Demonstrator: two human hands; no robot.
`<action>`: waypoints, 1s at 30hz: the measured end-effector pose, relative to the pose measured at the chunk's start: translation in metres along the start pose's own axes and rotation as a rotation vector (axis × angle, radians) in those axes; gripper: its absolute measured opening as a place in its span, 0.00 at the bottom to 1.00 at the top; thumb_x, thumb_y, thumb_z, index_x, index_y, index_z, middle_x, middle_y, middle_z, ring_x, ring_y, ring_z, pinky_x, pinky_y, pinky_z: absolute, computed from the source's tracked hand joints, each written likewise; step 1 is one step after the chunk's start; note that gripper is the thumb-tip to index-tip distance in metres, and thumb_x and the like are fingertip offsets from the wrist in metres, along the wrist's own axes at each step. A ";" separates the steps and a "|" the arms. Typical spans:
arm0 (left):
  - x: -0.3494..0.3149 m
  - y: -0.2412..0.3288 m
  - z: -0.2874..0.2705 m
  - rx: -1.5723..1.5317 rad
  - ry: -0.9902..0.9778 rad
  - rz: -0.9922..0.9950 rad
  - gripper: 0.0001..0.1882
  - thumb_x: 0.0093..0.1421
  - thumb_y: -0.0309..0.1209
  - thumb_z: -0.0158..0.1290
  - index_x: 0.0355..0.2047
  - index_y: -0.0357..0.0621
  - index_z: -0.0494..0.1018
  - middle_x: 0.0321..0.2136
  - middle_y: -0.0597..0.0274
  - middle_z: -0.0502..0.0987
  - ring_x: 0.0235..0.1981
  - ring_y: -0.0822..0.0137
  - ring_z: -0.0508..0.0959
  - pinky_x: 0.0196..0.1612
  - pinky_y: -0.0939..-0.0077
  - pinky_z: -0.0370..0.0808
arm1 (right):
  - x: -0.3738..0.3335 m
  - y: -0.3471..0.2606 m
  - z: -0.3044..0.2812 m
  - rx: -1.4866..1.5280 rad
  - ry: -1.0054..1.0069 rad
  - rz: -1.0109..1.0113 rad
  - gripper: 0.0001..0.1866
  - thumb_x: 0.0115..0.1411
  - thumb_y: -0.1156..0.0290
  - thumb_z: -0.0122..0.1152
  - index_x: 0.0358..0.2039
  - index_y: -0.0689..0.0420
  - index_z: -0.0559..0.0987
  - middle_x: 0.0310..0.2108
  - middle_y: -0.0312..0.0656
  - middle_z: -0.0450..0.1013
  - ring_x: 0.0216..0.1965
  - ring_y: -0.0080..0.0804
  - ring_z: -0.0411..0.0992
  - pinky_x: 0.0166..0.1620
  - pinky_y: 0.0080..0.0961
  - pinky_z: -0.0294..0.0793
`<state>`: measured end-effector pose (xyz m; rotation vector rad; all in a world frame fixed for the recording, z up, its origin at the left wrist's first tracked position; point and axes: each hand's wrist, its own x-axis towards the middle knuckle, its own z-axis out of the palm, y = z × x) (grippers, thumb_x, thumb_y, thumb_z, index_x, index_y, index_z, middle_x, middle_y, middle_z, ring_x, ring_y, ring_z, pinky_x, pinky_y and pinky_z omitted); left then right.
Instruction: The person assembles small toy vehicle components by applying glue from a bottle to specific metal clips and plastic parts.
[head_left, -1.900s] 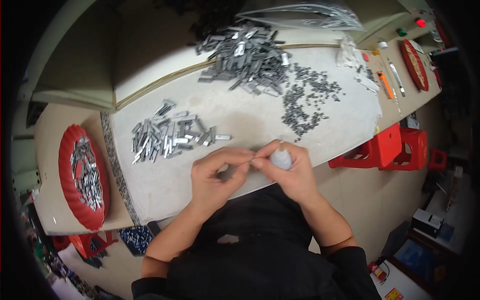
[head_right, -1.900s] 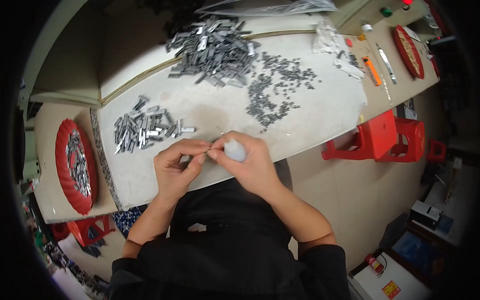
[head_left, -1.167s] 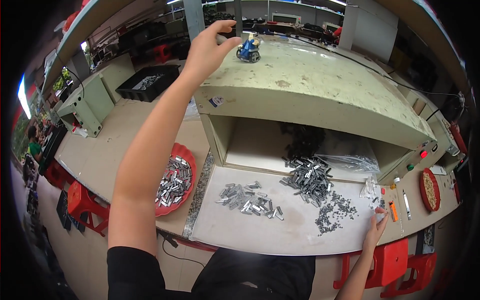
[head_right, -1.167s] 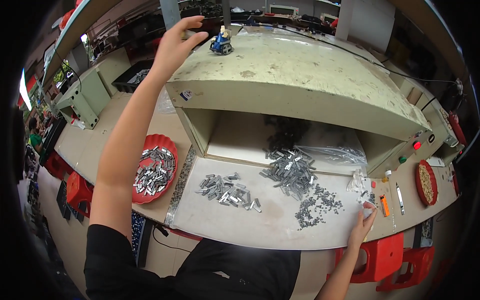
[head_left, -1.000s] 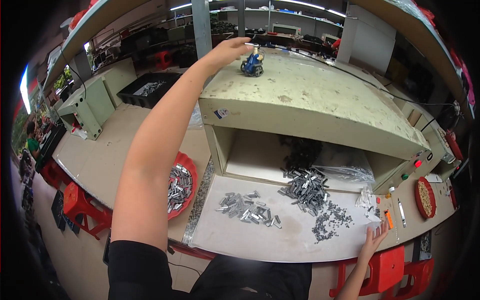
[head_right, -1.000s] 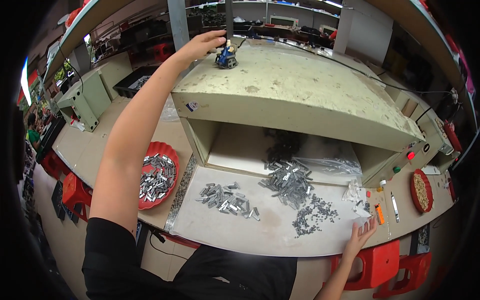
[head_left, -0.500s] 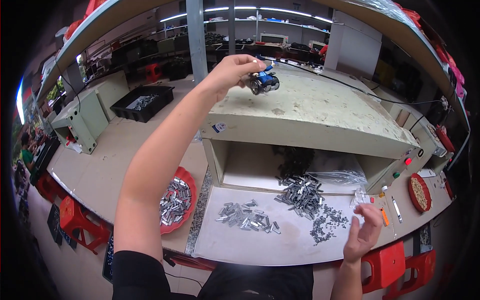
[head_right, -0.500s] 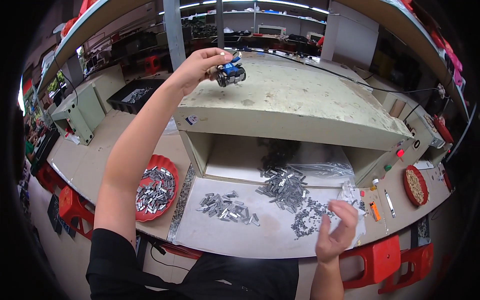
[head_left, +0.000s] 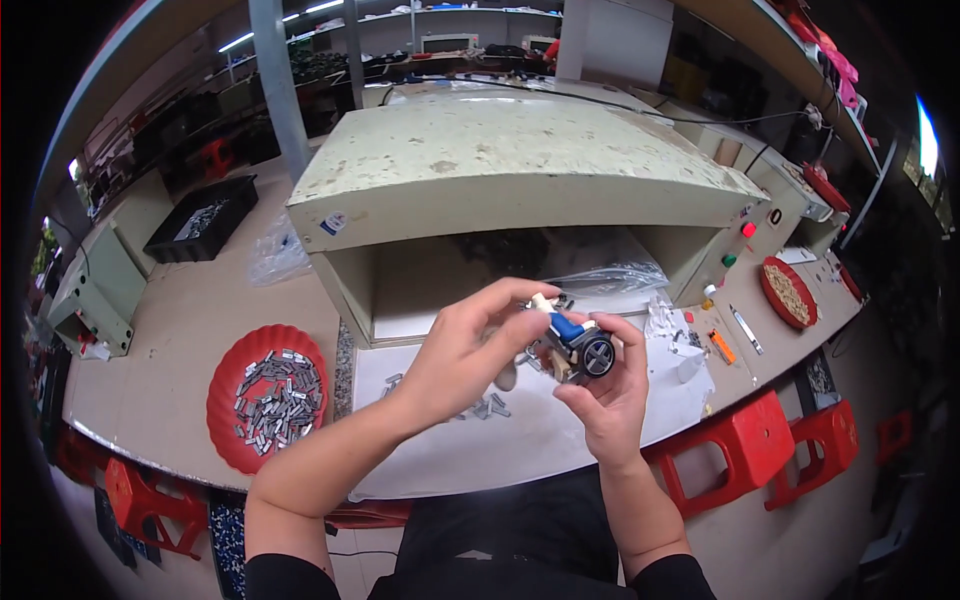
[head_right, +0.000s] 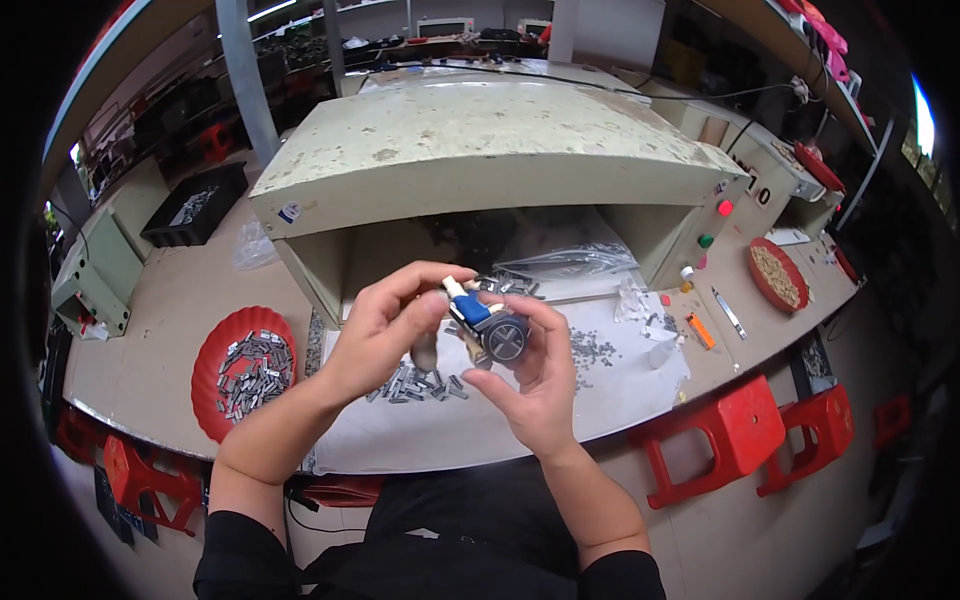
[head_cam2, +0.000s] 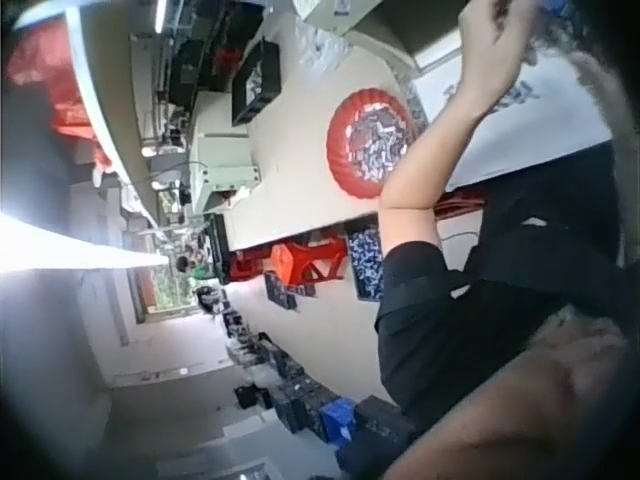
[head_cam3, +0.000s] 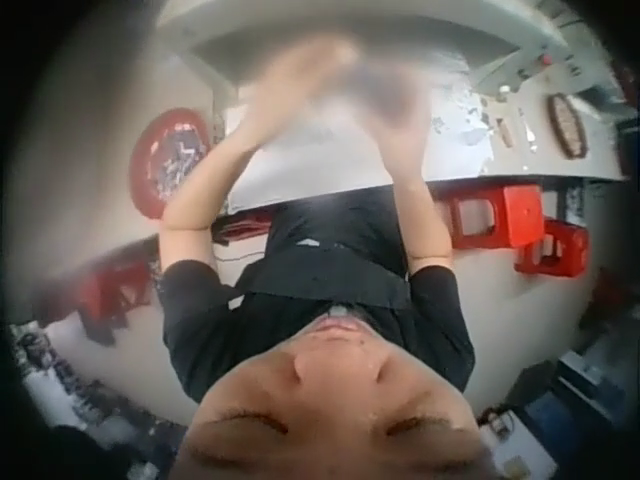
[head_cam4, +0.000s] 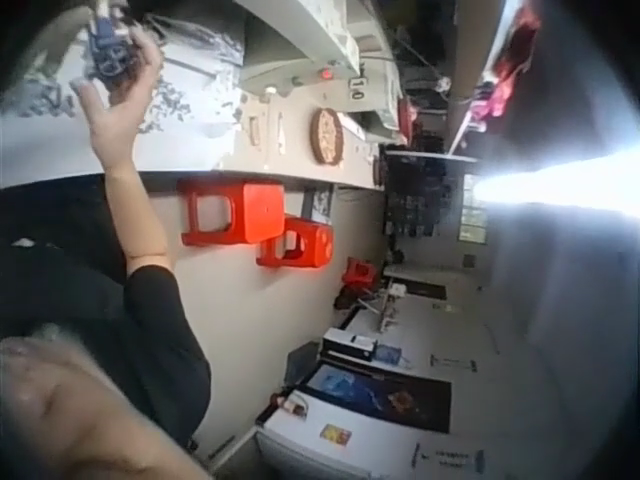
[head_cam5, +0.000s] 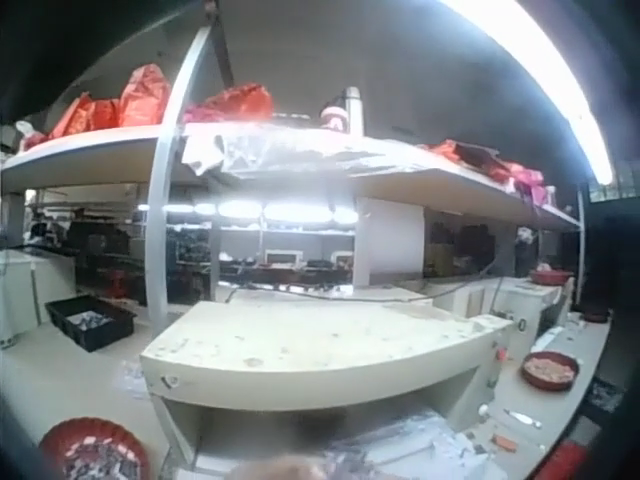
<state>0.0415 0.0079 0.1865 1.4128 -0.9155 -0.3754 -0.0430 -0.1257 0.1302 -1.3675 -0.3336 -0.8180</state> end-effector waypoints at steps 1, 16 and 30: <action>-0.008 -0.007 -0.003 0.177 -0.001 -0.009 0.18 0.55 0.32 0.49 0.47 0.43 0.66 0.29 0.68 0.69 0.26 0.82 0.67 0.25 0.90 0.65 | -0.005 -0.001 -0.002 0.100 -0.023 0.109 0.33 0.43 0.80 0.65 0.48 0.58 0.58 0.48 0.47 0.60 0.47 0.32 0.64 0.48 0.27 0.67; -0.025 -0.071 0.028 -0.305 0.055 -0.234 0.15 0.58 0.34 0.46 0.44 0.41 0.65 0.29 0.64 0.71 0.22 0.79 0.69 0.27 0.86 0.66 | -0.028 0.018 -0.015 0.144 0.048 0.475 0.24 0.45 0.69 0.66 0.37 0.59 0.61 0.33 0.38 0.65 0.36 0.20 0.65 0.38 0.17 0.67; -0.029 -0.084 0.028 -0.421 0.044 -0.293 0.13 0.59 0.33 0.45 0.42 0.40 0.65 0.29 0.62 0.73 0.30 0.76 0.72 0.32 0.83 0.70 | -0.031 0.033 -0.022 0.314 0.024 0.559 0.22 0.48 0.66 0.63 0.37 0.59 0.61 0.33 0.38 0.65 0.32 0.20 0.66 0.30 0.17 0.71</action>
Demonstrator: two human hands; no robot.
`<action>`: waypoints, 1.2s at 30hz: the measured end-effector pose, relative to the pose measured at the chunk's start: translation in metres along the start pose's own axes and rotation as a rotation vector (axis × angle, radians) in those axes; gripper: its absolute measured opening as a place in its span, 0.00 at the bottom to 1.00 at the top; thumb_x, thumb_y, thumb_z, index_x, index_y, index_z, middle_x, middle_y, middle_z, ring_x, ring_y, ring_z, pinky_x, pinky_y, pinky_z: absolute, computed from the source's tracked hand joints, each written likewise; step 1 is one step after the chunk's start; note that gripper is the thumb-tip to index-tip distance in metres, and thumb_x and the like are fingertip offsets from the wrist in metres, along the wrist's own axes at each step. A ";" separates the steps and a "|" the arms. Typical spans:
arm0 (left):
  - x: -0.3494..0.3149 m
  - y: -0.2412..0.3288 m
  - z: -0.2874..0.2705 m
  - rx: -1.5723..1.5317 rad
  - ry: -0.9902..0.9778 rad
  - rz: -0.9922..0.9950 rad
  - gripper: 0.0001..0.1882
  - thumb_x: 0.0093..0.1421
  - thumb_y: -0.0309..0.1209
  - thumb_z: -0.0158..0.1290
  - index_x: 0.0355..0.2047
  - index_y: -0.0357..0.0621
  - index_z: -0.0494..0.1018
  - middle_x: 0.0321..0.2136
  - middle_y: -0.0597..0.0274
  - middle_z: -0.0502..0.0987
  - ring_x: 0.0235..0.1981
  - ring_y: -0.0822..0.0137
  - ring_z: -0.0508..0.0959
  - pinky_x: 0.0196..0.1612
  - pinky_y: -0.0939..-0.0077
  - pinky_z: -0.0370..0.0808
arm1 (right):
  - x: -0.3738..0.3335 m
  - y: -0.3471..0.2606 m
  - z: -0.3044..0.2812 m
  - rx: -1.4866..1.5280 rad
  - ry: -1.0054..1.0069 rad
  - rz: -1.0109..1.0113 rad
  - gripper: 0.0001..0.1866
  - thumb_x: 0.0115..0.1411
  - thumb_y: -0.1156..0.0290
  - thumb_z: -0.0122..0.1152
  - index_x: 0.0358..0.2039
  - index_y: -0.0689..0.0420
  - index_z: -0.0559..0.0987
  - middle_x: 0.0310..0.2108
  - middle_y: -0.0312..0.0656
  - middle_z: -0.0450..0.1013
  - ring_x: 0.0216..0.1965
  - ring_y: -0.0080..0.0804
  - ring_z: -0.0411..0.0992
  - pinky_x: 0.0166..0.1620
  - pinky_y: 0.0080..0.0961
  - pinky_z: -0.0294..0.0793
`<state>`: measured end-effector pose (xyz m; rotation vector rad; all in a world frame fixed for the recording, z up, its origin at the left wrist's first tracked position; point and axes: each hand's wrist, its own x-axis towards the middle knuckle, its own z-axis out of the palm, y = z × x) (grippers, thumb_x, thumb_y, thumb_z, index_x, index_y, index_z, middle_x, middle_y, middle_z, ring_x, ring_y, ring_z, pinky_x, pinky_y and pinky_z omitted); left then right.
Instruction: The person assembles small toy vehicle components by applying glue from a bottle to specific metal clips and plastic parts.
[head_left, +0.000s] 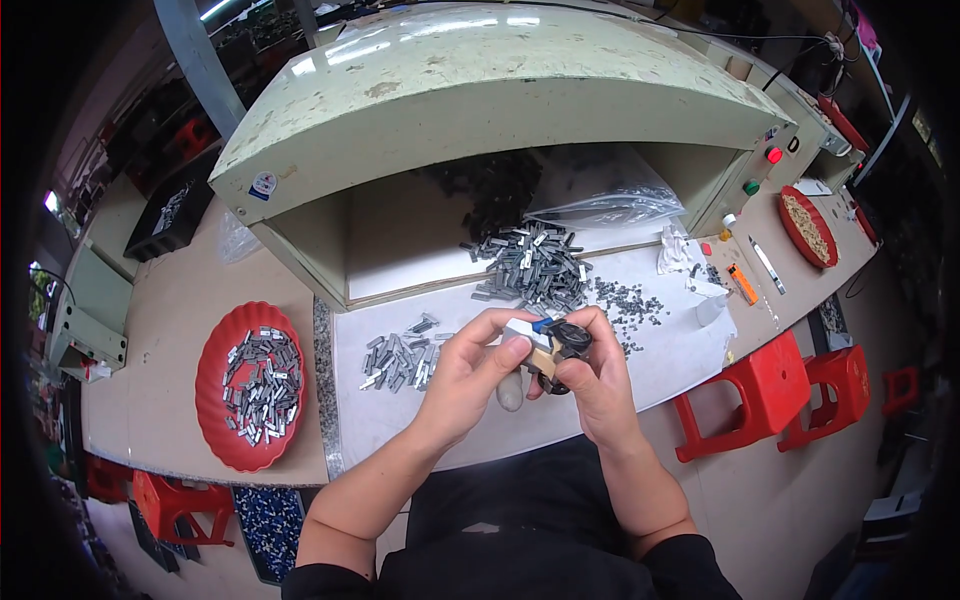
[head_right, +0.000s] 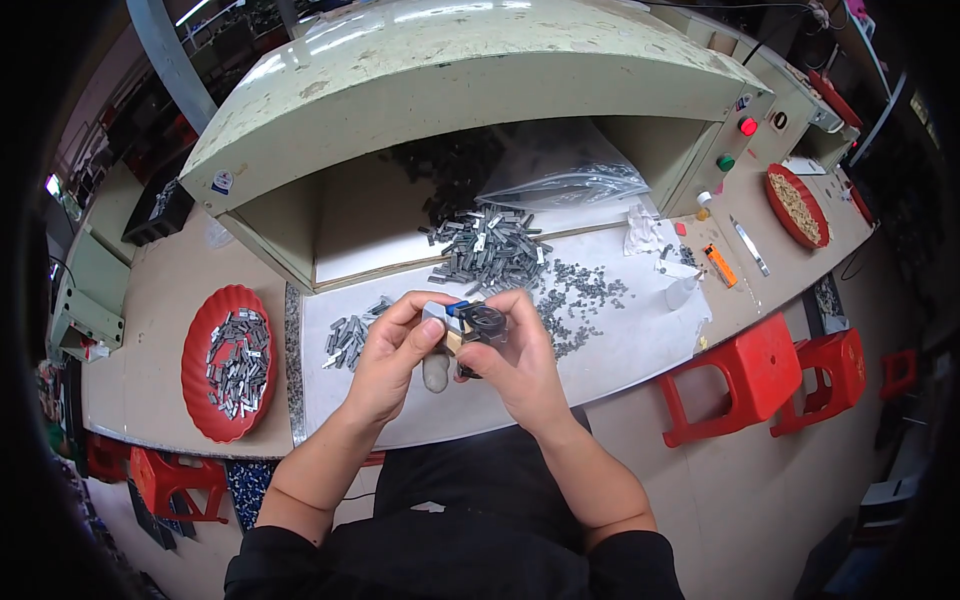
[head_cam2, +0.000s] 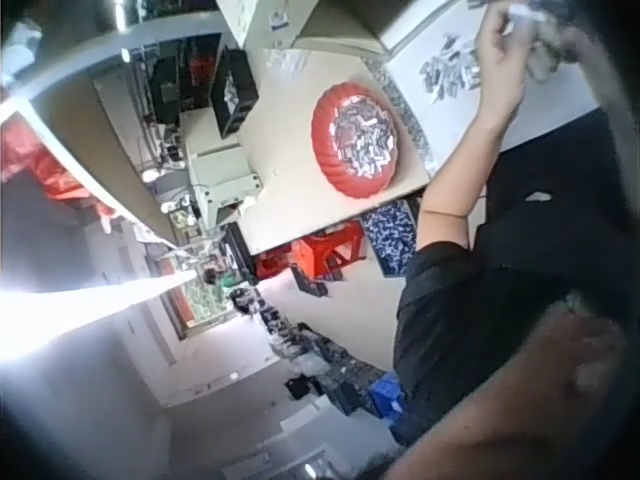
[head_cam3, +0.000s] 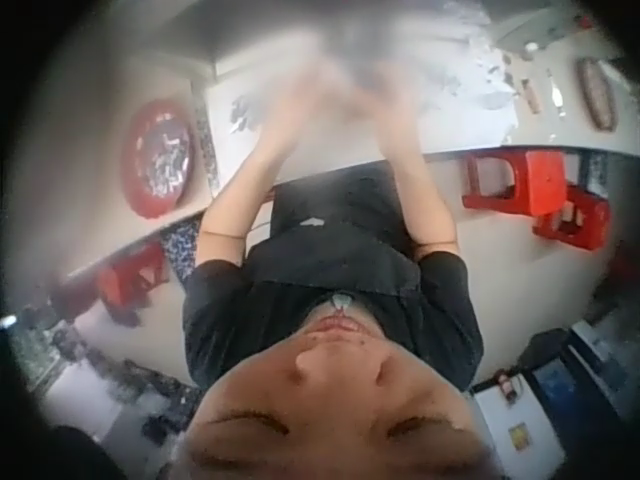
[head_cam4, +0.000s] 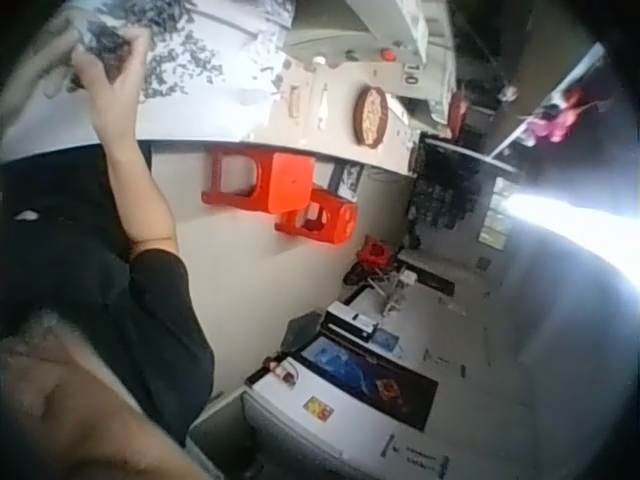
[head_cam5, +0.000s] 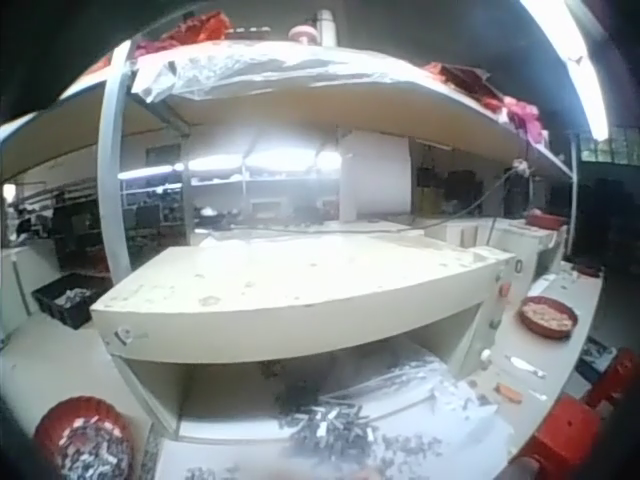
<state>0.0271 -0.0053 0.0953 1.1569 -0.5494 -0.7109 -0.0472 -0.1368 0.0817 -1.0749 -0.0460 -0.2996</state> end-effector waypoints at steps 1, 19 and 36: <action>0.000 -0.004 -0.002 0.066 0.014 0.070 0.14 0.59 0.32 0.45 0.44 0.40 0.65 0.33 0.62 0.72 0.33 0.75 0.71 0.36 0.82 0.68 | 0.000 0.002 0.000 -0.057 0.016 -0.038 0.24 0.48 0.67 0.64 0.38 0.59 0.61 0.34 0.39 0.65 0.33 0.21 0.66 0.32 0.17 0.70; -0.008 0.001 0.006 0.198 0.014 0.179 0.19 0.55 0.30 0.49 0.48 0.43 0.66 0.40 0.59 0.72 0.42 0.71 0.70 0.47 0.76 0.65 | -0.019 0.022 0.003 -0.666 0.101 -0.515 0.33 0.38 0.66 0.71 0.42 0.60 0.62 0.39 0.46 0.63 0.40 0.32 0.66 0.41 0.25 0.68; 0.000 -0.007 0.006 0.292 -0.085 0.264 0.24 0.54 0.26 0.45 0.53 0.39 0.60 0.41 0.60 0.70 0.39 0.75 0.69 0.45 0.81 0.65 | -0.026 0.038 0.002 -0.646 0.179 -0.577 0.36 0.39 0.62 0.71 0.42 0.57 0.57 0.43 0.46 0.58 0.48 0.39 0.61 0.54 0.37 0.59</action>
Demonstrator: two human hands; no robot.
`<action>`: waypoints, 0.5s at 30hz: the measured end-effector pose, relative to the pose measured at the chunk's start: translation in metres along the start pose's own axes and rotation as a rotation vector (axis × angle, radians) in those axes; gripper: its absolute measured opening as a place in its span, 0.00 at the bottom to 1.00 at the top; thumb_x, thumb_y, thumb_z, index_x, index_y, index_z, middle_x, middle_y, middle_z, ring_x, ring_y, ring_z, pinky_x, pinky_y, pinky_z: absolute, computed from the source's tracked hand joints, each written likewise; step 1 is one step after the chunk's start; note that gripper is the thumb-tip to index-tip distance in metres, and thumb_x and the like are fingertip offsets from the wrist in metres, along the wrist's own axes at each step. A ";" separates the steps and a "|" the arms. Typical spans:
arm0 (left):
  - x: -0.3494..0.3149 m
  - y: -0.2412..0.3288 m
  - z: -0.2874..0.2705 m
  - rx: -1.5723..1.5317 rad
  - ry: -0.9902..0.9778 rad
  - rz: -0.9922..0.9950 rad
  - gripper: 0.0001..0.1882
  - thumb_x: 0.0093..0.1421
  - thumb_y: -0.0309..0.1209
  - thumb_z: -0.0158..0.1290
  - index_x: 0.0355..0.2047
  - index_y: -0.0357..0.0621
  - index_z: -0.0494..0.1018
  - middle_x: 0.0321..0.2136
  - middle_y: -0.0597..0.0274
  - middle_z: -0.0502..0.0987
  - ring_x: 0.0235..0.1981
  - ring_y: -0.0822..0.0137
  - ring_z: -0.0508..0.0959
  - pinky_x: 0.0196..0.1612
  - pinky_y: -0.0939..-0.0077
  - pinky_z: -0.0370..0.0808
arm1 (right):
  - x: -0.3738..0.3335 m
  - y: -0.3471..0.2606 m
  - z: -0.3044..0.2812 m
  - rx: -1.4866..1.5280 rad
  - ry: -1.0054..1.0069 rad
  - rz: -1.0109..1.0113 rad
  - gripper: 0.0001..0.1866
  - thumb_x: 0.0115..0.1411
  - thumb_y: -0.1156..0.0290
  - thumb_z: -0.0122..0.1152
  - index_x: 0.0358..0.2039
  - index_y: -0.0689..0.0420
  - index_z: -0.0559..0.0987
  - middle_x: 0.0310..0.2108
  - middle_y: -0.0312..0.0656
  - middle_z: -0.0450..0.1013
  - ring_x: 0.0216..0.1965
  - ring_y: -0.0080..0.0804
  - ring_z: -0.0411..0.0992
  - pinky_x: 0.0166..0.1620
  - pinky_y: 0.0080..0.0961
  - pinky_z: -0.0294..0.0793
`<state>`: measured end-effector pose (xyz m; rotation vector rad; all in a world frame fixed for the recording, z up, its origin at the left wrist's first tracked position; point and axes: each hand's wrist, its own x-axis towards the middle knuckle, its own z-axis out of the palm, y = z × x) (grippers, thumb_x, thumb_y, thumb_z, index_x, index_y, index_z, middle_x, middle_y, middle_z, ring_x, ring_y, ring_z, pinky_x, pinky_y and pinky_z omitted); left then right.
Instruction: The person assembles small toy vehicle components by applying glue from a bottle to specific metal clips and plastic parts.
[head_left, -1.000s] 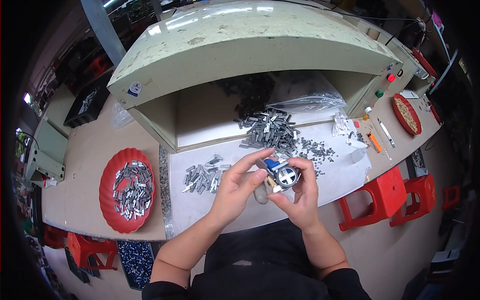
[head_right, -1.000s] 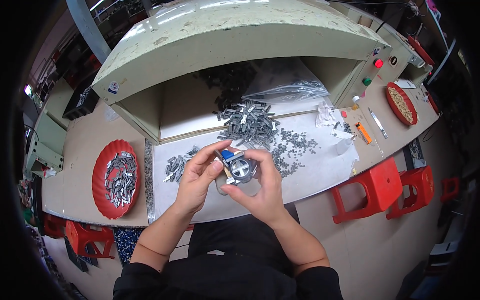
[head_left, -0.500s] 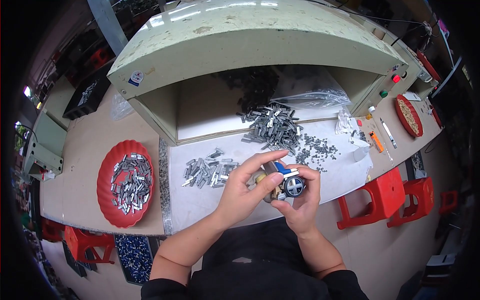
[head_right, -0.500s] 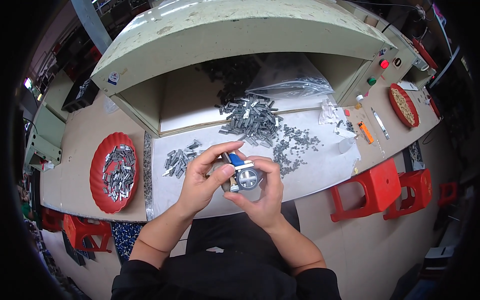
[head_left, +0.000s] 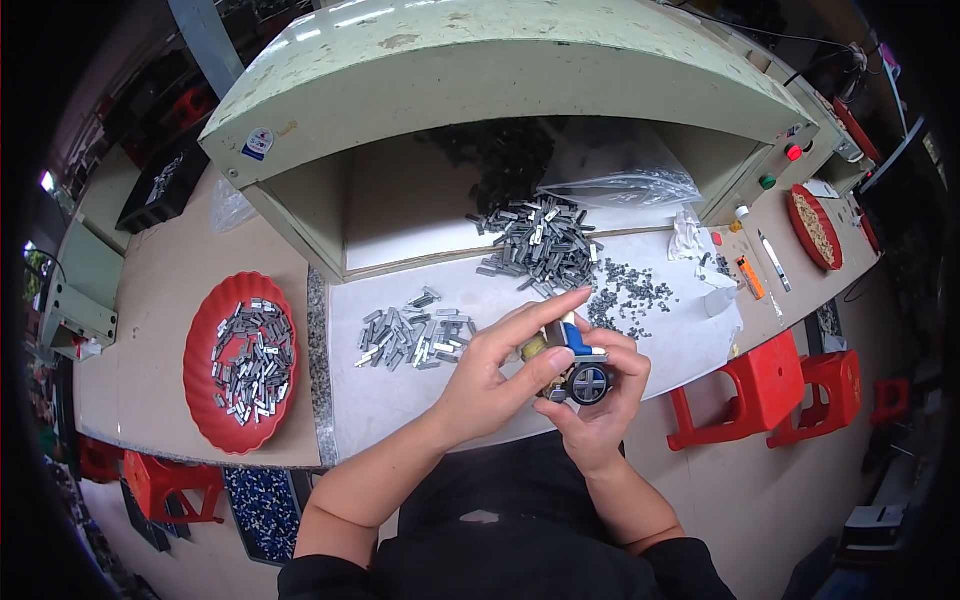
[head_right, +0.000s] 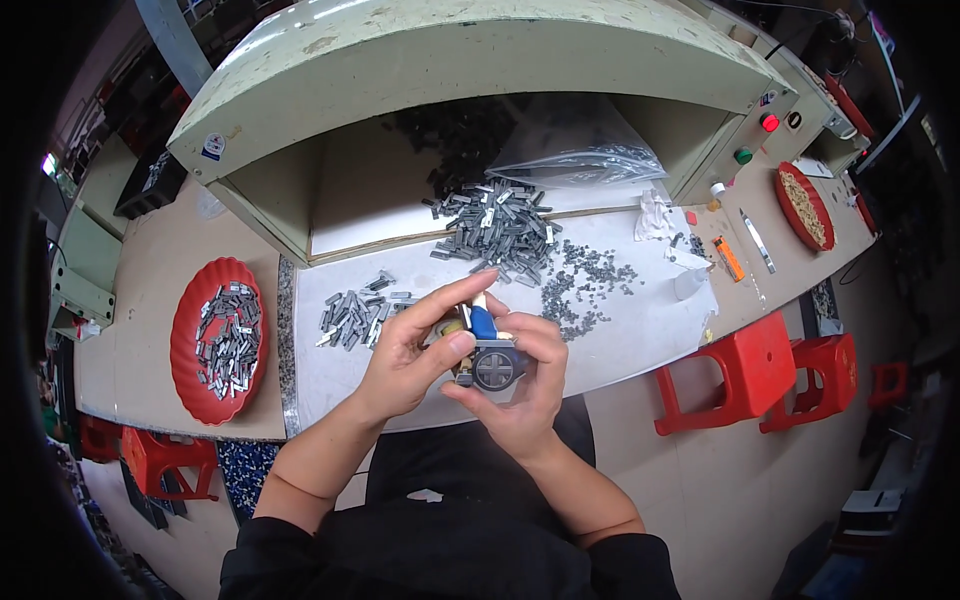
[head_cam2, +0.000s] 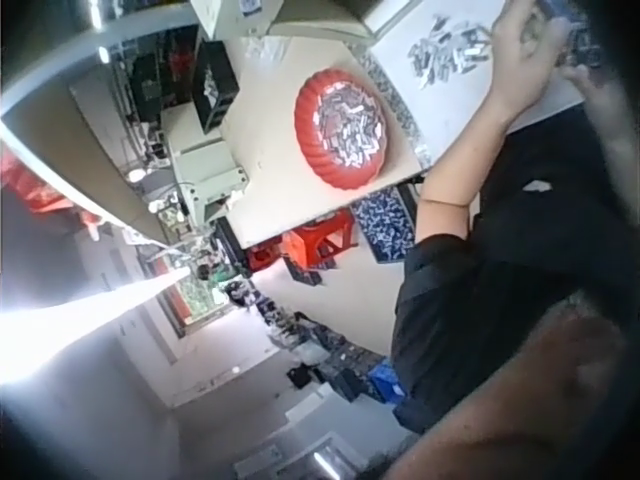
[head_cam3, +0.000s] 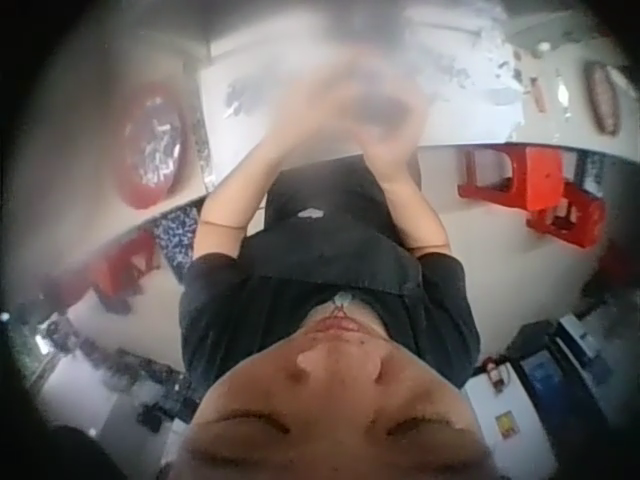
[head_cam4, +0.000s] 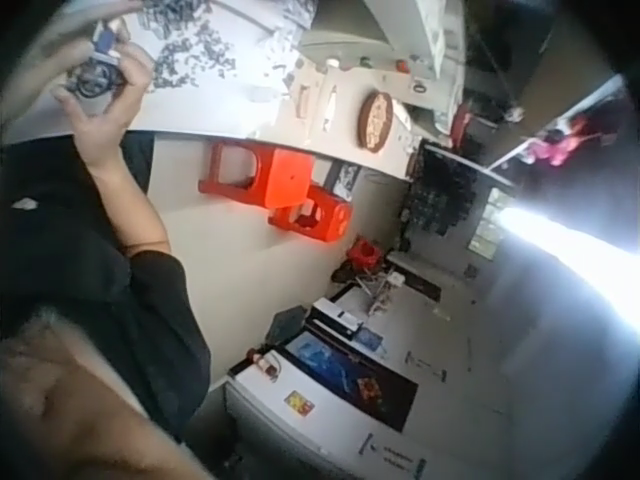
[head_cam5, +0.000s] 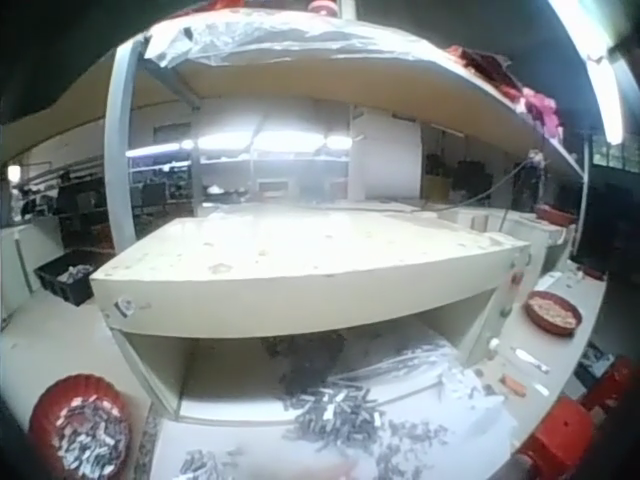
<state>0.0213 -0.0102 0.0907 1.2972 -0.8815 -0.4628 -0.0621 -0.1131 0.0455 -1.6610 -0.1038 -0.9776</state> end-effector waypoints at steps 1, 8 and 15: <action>0.000 0.001 0.000 0.017 -0.005 -0.008 0.24 0.53 0.26 0.46 0.53 0.39 0.61 0.41 0.60 0.70 0.38 0.75 0.69 0.44 0.81 0.65 | 0.000 0.000 0.000 -0.003 0.000 0.001 0.36 0.39 0.62 0.71 0.42 0.57 0.57 0.43 0.46 0.58 0.48 0.39 0.61 0.54 0.37 0.59; 0.001 0.004 -0.001 0.179 -0.023 0.111 0.23 0.54 0.27 0.48 0.52 0.44 0.63 0.34 0.58 0.71 0.33 0.70 0.70 0.38 0.80 0.67 | 0.000 -0.002 0.004 0.044 0.032 -0.005 0.36 0.39 0.61 0.71 0.42 0.57 0.57 0.42 0.46 0.59 0.46 0.35 0.61 0.55 0.38 0.58; 0.000 0.005 0.002 0.279 0.026 0.098 0.22 0.53 0.28 0.49 0.51 0.44 0.64 0.30 0.60 0.71 0.27 0.72 0.70 0.32 0.81 0.67 | -0.004 -0.004 0.007 0.195 0.108 0.181 0.36 0.39 0.57 0.70 0.41 0.58 0.59 0.43 0.45 0.59 0.44 0.30 0.62 0.50 0.28 0.62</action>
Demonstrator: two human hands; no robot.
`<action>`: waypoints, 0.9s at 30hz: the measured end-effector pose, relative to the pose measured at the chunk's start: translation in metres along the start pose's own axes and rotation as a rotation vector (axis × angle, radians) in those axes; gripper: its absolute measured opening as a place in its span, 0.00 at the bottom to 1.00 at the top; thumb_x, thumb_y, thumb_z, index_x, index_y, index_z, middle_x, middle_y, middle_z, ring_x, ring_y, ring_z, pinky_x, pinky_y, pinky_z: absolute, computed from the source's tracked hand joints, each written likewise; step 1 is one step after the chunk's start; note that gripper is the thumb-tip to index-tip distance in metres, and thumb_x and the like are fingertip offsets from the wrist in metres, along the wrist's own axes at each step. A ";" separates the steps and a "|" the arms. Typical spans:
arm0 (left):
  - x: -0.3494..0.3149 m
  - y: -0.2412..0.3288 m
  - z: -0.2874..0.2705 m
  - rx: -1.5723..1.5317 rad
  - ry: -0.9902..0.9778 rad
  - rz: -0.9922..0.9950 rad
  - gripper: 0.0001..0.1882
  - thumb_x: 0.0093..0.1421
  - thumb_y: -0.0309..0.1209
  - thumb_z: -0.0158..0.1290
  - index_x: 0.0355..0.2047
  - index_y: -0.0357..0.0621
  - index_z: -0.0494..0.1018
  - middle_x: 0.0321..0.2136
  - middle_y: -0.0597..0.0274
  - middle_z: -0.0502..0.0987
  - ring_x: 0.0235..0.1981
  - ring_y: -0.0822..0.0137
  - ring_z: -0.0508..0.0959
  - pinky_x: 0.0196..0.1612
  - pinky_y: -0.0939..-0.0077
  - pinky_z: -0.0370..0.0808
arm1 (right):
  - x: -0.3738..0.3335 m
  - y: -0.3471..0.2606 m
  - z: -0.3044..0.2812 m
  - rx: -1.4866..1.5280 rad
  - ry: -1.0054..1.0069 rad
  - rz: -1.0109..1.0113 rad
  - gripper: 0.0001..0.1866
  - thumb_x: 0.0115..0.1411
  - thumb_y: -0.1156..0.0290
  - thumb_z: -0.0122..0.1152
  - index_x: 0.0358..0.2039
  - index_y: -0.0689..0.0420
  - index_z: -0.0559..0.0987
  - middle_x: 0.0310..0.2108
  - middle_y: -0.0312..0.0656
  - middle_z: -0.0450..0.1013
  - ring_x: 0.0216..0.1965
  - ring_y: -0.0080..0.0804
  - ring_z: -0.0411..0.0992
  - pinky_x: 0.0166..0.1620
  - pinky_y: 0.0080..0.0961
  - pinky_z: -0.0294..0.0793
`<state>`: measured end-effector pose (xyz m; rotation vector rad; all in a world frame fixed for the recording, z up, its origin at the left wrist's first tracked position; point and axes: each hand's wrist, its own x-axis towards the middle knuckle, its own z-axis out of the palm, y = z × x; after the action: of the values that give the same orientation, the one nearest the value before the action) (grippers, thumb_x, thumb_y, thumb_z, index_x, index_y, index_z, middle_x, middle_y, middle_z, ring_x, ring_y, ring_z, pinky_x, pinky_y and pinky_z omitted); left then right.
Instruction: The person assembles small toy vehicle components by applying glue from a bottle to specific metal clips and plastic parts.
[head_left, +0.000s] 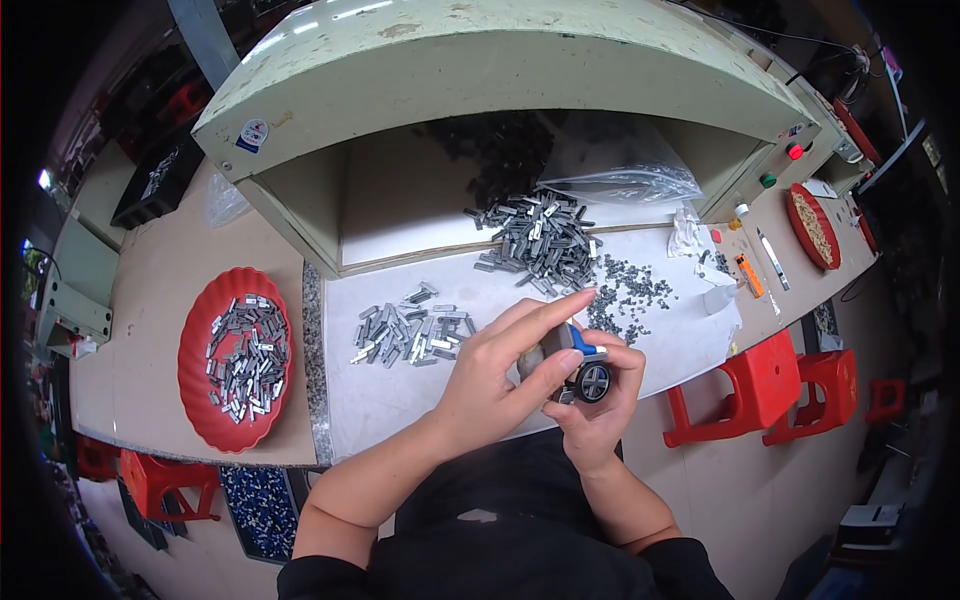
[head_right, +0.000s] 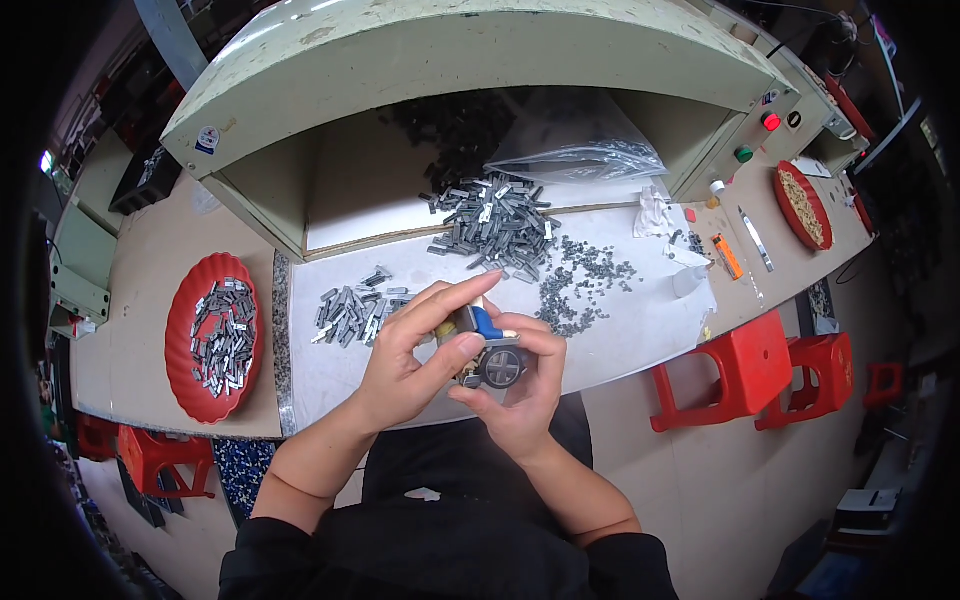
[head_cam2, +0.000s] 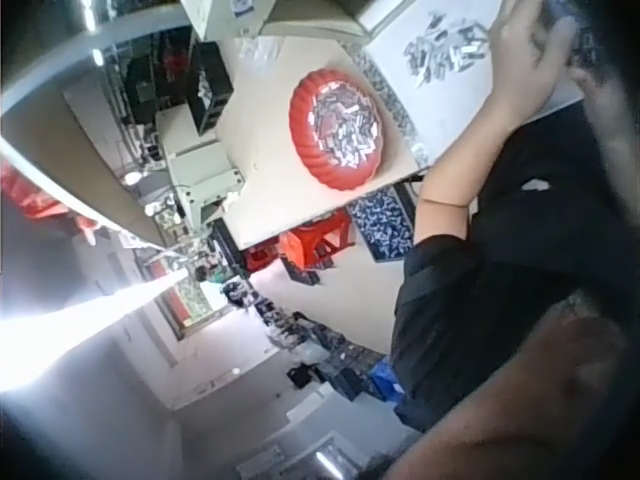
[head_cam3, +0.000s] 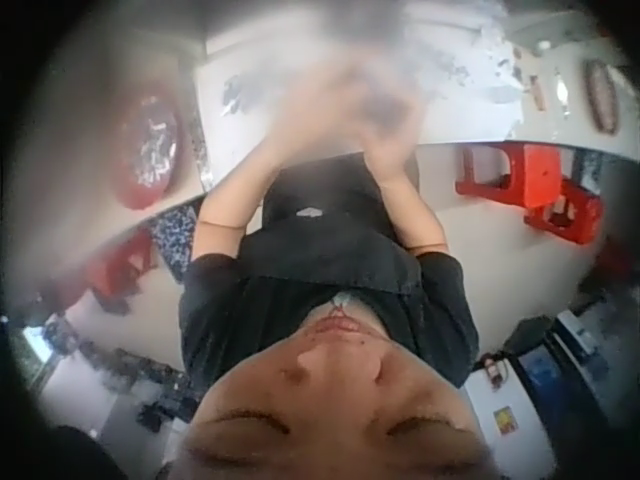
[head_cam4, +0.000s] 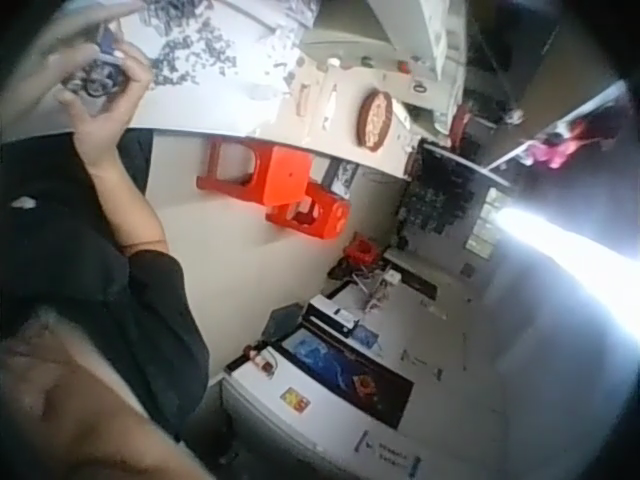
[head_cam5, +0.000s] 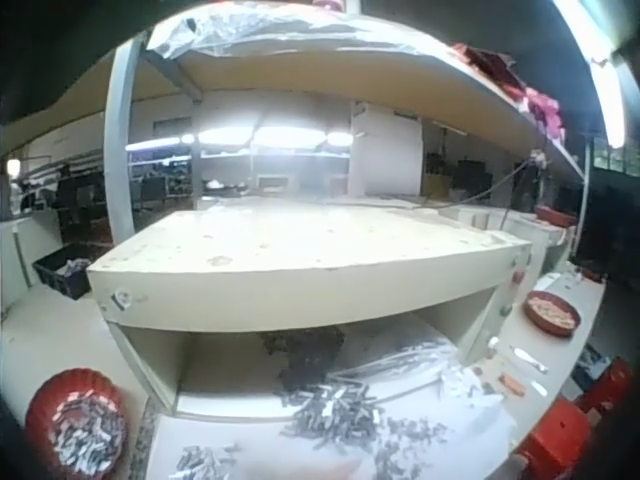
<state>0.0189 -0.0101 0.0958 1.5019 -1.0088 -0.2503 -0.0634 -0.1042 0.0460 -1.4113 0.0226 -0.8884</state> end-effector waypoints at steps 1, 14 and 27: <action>0.000 0.001 0.001 0.016 0.019 -0.010 0.22 0.53 0.28 0.49 0.50 0.44 0.65 0.30 0.60 0.71 0.26 0.72 0.70 0.30 0.81 0.67 | 0.000 0.000 -0.001 0.000 -0.001 0.002 0.36 0.39 0.57 0.70 0.41 0.58 0.59 0.43 0.45 0.59 0.44 0.30 0.62 0.50 0.28 0.62; -0.011 0.002 0.012 -0.026 0.036 -0.025 0.32 0.50 0.32 0.54 0.55 0.41 0.55 0.45 0.51 0.64 0.46 0.60 0.67 0.46 0.74 0.64 | 0.002 0.003 -0.008 -0.297 -0.006 -0.168 0.33 0.35 0.74 0.70 0.40 0.59 0.60 0.41 0.46 0.61 0.42 0.33 0.63 0.44 0.26 0.64; -0.019 -0.008 0.008 -1.126 -0.130 -0.424 0.38 0.54 0.41 0.45 0.60 0.42 0.41 0.48 0.56 0.63 0.48 0.70 0.65 0.50 0.76 0.61 | 0.035 -0.047 -0.034 -0.479 -0.208 -0.156 0.12 0.44 0.78 0.59 0.33 0.60 0.76 0.32 0.43 0.68 0.32 0.31 0.67 0.34 0.21 0.67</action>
<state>0.0055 -0.0036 0.0790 0.6273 -0.4505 -1.0343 -0.0806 -0.1471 0.0956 -1.9699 -0.0353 -0.8950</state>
